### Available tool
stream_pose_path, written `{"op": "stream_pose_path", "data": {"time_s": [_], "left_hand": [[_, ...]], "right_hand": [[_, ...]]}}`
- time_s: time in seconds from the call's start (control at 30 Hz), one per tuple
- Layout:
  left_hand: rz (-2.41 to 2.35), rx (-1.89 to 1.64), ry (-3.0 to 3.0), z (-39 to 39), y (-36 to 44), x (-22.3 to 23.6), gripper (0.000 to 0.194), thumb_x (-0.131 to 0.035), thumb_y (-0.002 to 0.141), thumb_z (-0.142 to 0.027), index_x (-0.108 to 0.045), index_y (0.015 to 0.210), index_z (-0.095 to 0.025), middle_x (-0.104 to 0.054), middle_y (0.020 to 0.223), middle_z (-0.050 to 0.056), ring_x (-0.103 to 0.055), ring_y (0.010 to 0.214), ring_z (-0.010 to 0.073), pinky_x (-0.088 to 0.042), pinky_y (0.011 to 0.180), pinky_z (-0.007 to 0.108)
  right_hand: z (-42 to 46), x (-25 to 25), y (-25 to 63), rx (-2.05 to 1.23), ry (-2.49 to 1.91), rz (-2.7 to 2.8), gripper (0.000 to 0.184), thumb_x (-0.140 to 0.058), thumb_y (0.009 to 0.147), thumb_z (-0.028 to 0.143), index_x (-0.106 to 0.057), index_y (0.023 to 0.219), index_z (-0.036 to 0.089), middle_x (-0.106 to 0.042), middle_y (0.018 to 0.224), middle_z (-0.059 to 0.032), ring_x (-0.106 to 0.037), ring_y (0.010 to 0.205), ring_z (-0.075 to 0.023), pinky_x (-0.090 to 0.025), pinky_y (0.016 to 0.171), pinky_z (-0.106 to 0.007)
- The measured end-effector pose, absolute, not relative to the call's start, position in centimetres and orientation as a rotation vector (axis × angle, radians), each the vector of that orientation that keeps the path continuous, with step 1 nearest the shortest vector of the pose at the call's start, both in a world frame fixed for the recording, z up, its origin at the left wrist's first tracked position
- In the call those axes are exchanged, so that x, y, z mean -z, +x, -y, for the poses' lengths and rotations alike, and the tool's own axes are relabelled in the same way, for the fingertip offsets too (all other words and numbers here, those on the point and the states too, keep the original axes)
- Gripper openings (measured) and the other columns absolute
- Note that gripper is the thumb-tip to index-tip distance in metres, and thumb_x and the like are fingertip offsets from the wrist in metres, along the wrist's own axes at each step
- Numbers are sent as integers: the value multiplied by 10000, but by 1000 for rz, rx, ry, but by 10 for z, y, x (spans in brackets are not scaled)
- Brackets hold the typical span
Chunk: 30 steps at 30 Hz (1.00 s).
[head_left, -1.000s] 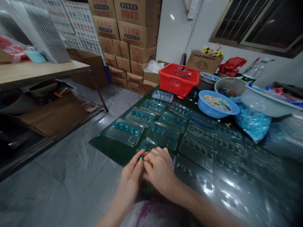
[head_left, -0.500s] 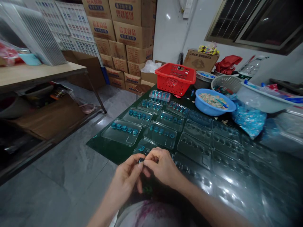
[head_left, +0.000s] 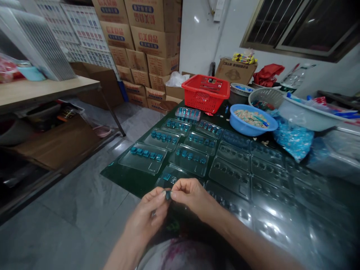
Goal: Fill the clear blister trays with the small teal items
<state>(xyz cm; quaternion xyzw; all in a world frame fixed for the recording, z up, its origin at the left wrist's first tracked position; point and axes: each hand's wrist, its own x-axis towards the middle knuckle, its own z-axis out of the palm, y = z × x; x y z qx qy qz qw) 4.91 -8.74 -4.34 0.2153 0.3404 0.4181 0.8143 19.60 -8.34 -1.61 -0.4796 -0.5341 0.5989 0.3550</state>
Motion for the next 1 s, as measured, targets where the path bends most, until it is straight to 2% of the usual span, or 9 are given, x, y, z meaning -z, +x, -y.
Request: {"op": "stream_pose_path", "data": {"time_s": [0.1,0.2,0.3,0.4,0.57,0.73,0.9,1.0], "left_hand": [[-798,-887,468,85,50,40,149,-547,733,-244,-504,634,-142,-273,415,-84,-159,347,11,-104,320,141],[-893,-898,503,83,49,39,184,-582,707,-264,-480,612,-144,-268,422,-87,-162,354,10,-92,317,138],[-917,-883,513,83,51,43,159,-609,681,-271,-503,685,-152,-294,433,-90,-168,342,7,-90,308,139],[-915,-872,495,84,57,48,180,-614,673,-261,-516,786,-161,-337,438,-89,-191,324,6,-107,300,138],[-953,-857,495,86,66,52,159,-594,689,-244,-506,790,-160,-348,396,-91,-222,303,14,-110,291,140],[-962,-888,521,84,64,49,174,-578,706,-240,-515,846,-158,-349,379,-96,-224,292,15,-118,294,144],[-923,-894,487,81,58,44,190,-580,703,-225,-540,867,-137,-476,475,-54,-265,314,4,-149,301,138],[-988,-934,519,79,50,40,223,-573,708,-231,-535,907,-137,-617,689,36,-312,325,3,-190,295,143]], "right_hand": [[87,21,198,-1531,-1312,1350,119,-508,727,209,-532,640,131,-443,532,50,-359,477,-48,-289,449,-160],[91,23,200,-1273,-1337,1448,66,-508,724,184,-554,755,148,-502,629,29,-443,561,-74,-362,526,-181],[94,23,201,-978,-1320,1661,237,-547,682,125,-564,907,198,-535,755,17,-488,693,-97,-390,652,-210],[98,25,203,-846,-1330,1878,185,-533,692,98,-594,826,210,-540,732,22,-486,708,-101,-377,676,-212],[101,27,208,-710,-1343,2026,197,-501,734,103,-582,869,221,-541,717,25,-479,712,-105,-356,671,-214],[96,21,209,-646,-1359,2142,78,-533,722,137,-556,768,196,-532,699,20,-473,706,-111,-343,637,-215],[86,18,207,-642,-1405,2108,46,-537,721,156,-550,747,191,-535,699,19,-481,685,-110,-349,626,-215],[73,23,210,-640,-1413,2099,106,-519,742,161,-577,823,198,-545,727,9,-493,701,-113,-362,645,-220]]}}
